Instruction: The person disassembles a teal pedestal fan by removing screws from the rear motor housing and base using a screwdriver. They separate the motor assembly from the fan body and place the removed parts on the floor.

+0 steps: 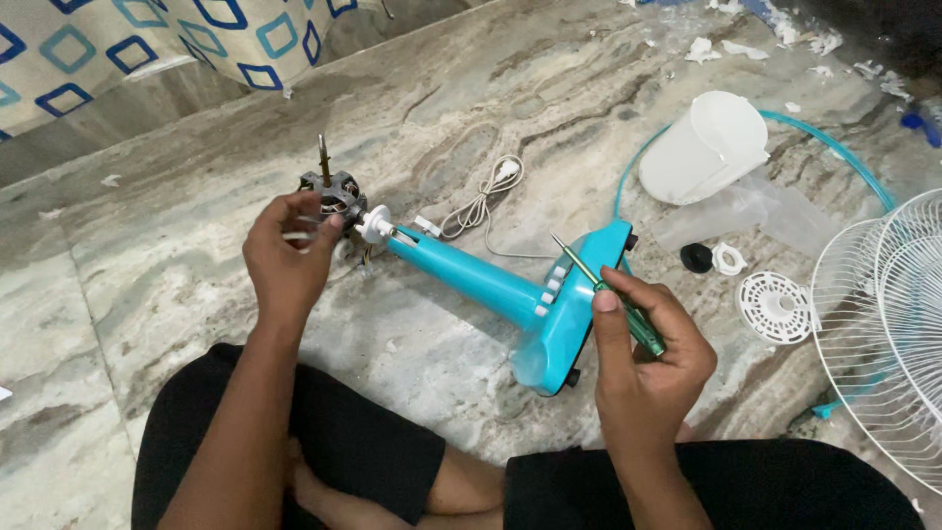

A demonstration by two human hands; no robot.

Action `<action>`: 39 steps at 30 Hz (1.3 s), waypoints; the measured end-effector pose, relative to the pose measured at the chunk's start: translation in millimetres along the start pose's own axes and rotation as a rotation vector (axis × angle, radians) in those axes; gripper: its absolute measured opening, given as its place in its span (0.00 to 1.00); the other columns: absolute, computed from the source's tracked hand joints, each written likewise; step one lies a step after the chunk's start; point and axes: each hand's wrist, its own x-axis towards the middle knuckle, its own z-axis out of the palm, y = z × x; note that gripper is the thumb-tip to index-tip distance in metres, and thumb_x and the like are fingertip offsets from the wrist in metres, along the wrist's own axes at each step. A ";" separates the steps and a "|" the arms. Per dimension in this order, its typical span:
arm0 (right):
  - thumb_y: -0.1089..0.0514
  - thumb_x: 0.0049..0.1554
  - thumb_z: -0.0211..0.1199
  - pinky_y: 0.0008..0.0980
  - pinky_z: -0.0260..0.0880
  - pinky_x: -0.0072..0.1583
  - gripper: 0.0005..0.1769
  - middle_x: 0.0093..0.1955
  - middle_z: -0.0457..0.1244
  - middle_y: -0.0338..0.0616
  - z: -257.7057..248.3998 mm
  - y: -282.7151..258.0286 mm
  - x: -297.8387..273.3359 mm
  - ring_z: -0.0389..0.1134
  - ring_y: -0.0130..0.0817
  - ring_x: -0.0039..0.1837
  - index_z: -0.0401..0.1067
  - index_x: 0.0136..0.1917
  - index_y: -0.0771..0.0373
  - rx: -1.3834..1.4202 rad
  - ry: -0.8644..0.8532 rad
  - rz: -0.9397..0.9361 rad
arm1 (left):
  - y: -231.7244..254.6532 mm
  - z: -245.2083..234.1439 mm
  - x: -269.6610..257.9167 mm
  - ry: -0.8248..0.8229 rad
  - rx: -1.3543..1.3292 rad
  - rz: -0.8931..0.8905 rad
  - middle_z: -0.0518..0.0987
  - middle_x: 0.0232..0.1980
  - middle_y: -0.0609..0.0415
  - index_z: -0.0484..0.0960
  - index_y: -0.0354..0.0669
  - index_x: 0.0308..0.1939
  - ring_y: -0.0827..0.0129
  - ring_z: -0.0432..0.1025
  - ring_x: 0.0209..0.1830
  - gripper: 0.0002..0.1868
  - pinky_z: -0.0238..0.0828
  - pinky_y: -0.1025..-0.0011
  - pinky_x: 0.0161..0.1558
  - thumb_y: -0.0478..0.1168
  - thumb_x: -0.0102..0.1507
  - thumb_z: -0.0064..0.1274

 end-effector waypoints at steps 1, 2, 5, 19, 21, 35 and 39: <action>0.62 0.63 0.65 0.19 0.62 0.48 0.11 0.47 0.67 0.39 -1.3 -0.3 0.9 0.62 0.19 0.46 0.78 0.57 0.69 0.006 0.003 -0.014 | 1.1 4.8 -6.2 -0.009 -0.072 -0.075 0.83 0.47 0.55 0.81 0.40 0.54 0.72 0.77 0.42 0.16 0.73 0.73 0.42 0.38 0.64 0.66; 0.62 0.64 0.64 0.19 0.63 0.49 0.11 0.48 0.67 0.38 -1.9 -0.7 1.9 0.63 0.19 0.47 0.78 0.58 0.70 0.015 0.004 -0.028 | 1.8 8.9 -11.9 -0.016 -0.141 -0.150 0.84 0.43 0.57 0.81 0.39 0.52 0.75 0.76 0.39 0.14 0.72 0.76 0.41 0.39 0.65 0.65; 0.63 0.64 0.64 0.20 0.62 0.49 0.11 0.47 0.67 0.39 -3.9 0.0 2.6 0.62 0.19 0.46 0.78 0.58 0.70 0.040 0.012 -0.004 | 2.9 21.8 -29.8 -0.077 -0.259 -0.232 0.83 0.41 0.59 0.82 0.37 0.51 0.78 0.75 0.37 0.13 0.73 0.78 0.39 0.37 0.63 0.62; 0.62 0.66 0.55 0.29 0.70 0.53 0.14 0.47 0.66 0.41 -37.1 48.9 27.2 0.66 0.27 0.46 0.71 0.63 0.66 0.604 0.177 0.301 | 23.3 67.5 -95.5 -0.341 -0.320 -0.285 0.85 0.44 0.55 0.82 0.36 0.51 0.74 0.77 0.39 0.14 0.75 0.75 0.45 0.39 0.64 0.61; 0.61 0.66 0.53 0.28 0.69 0.50 0.13 0.45 0.66 0.41 -40.1 55.5 29.1 0.65 0.27 0.43 0.71 0.61 0.62 0.607 0.223 0.382 | 37.8 68.9 -102.0 -0.398 -0.369 -0.308 0.85 0.47 0.54 0.81 0.37 0.53 0.72 0.77 0.42 0.18 0.77 0.73 0.45 0.40 0.62 0.63; 0.63 0.63 0.57 0.29 0.67 0.50 0.17 0.48 0.66 0.43 -21.3 58.4 20.4 0.65 0.28 0.45 0.61 0.64 0.56 0.504 0.084 0.512 | 149.3 63.7 -148.5 -0.403 -0.224 0.205 0.77 0.64 0.40 0.69 0.38 0.70 0.50 0.75 0.61 0.50 0.74 0.59 0.60 0.46 0.47 0.75; 0.68 0.59 0.59 0.30 0.72 0.53 0.24 0.48 0.68 0.44 -15.3 58.4 19.4 0.68 0.29 0.47 0.59 0.67 0.60 0.428 0.078 0.576 | 145.9 64.5 -150.7 -0.437 -0.271 0.240 0.78 0.63 0.39 0.70 0.37 0.70 0.51 0.77 0.61 0.43 0.75 0.61 0.60 0.39 0.51 0.70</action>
